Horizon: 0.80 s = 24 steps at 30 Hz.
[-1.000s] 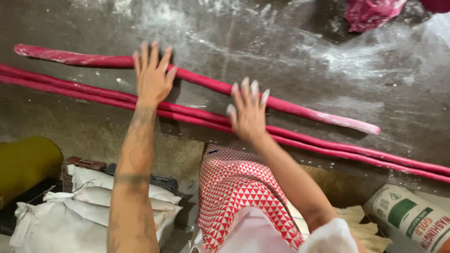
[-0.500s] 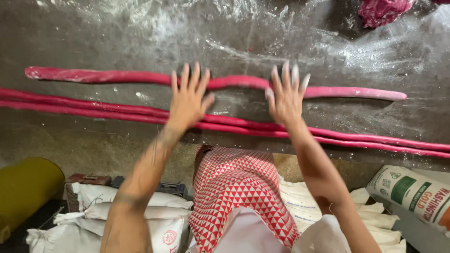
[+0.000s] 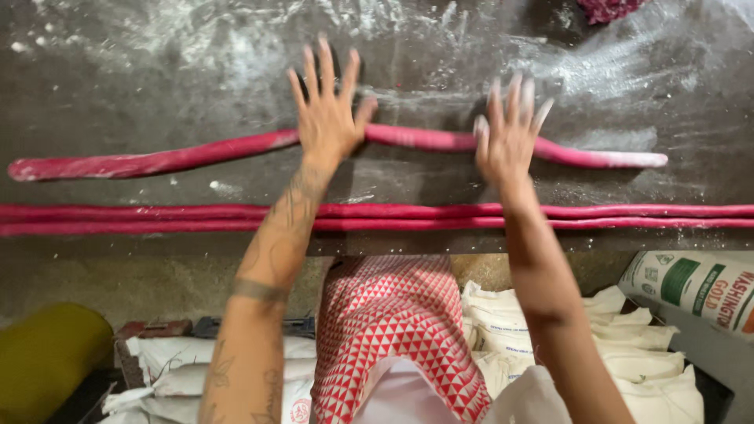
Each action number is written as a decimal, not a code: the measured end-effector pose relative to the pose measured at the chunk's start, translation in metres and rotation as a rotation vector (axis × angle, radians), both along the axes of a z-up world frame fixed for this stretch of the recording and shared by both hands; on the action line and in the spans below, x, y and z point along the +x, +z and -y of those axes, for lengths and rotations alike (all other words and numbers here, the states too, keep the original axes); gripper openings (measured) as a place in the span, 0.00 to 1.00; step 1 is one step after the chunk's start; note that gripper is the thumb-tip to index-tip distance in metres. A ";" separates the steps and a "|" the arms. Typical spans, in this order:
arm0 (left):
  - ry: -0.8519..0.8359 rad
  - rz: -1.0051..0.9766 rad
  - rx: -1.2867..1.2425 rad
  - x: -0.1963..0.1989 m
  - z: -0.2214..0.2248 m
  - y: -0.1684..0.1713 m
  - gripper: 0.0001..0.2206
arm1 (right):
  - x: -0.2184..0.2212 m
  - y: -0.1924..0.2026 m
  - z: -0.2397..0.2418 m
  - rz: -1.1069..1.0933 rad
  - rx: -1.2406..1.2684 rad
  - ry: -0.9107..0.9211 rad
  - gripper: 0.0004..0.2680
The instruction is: The person rolls and kneads long strips of pink dough by hand on a work table, repeatedly pressing and stretching them into uniform shapes.
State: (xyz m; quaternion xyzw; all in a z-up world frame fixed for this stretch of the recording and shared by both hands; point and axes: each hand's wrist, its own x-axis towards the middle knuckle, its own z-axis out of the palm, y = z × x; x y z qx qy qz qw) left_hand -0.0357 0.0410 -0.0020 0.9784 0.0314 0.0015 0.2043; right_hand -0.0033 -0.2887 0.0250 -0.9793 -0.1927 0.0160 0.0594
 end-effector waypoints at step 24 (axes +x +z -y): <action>-0.173 0.063 -0.119 -0.045 0.165 0.015 0.40 | -0.082 0.016 0.103 -0.107 0.000 -0.023 0.23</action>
